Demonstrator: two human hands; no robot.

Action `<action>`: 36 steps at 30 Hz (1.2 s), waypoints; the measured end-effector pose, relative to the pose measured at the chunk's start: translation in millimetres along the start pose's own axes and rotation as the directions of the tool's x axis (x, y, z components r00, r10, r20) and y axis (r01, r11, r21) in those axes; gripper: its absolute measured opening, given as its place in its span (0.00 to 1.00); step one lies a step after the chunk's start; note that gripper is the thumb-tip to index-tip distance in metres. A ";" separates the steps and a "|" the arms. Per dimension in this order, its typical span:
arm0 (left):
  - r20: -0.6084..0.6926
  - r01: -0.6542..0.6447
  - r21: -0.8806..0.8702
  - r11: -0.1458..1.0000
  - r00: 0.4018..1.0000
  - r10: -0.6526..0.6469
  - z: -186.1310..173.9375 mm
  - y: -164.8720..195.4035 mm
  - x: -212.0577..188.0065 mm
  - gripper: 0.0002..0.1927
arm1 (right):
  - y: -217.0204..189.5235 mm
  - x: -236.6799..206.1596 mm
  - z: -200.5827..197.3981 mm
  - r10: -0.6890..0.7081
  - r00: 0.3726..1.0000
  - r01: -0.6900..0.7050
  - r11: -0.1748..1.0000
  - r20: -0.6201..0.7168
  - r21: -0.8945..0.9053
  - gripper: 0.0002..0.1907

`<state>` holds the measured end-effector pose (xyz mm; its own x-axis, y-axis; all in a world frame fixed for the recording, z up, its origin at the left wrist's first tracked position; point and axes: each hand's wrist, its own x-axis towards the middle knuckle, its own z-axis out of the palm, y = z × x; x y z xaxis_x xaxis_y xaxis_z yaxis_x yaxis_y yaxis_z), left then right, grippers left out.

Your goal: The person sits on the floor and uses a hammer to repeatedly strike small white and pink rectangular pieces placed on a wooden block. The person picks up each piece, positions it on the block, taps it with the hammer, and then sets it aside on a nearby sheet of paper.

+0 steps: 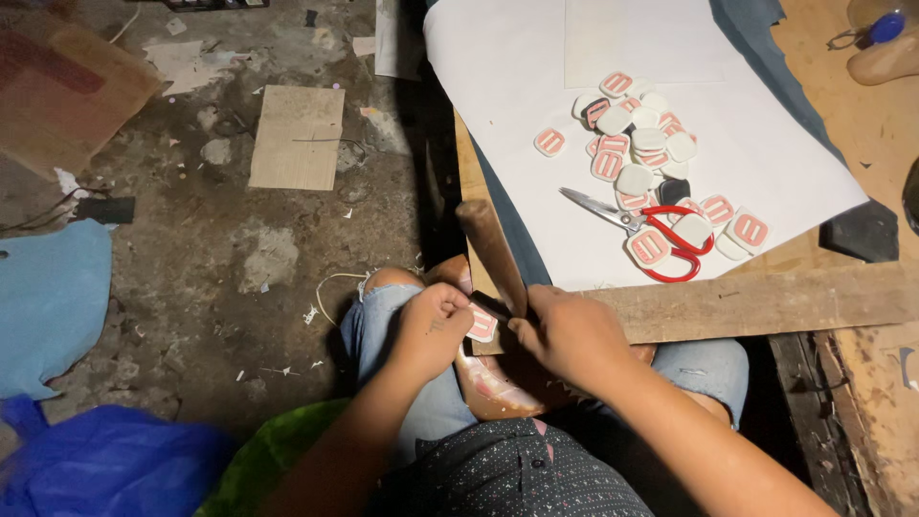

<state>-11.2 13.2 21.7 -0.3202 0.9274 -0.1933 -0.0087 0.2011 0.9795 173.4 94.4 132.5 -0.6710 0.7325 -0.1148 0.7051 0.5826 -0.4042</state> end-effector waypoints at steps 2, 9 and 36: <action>0.015 -0.054 -0.015 0.998 0.998 0.054 1.2 -2.9 -1.0 0.05 | 0.2 9.4 -2.5 0.087 0.993 -0.089 0.996 0.073 0.016 0.15; -0.102 -0.070 0.043 0.997 0.992 0.074 8.9 0.1 -6.5 0.04 | -0.3 12.0 -3.2 0.034 0.996 -0.033 0.999 0.083 -0.006 0.15; 0.068 -0.064 -0.126 0.990 0.995 0.073 2.5 -10.0 2.6 0.04 | 4.6 13.7 -5.1 0.117 0.990 -0.123 0.990 0.083 0.069 0.15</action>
<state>-9.6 14.4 11.3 -0.2552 0.9589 -0.1243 -0.1076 0.0996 0.9892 168.7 108.9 133.7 -0.6003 0.7642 -0.2359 0.7649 0.4623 -0.4486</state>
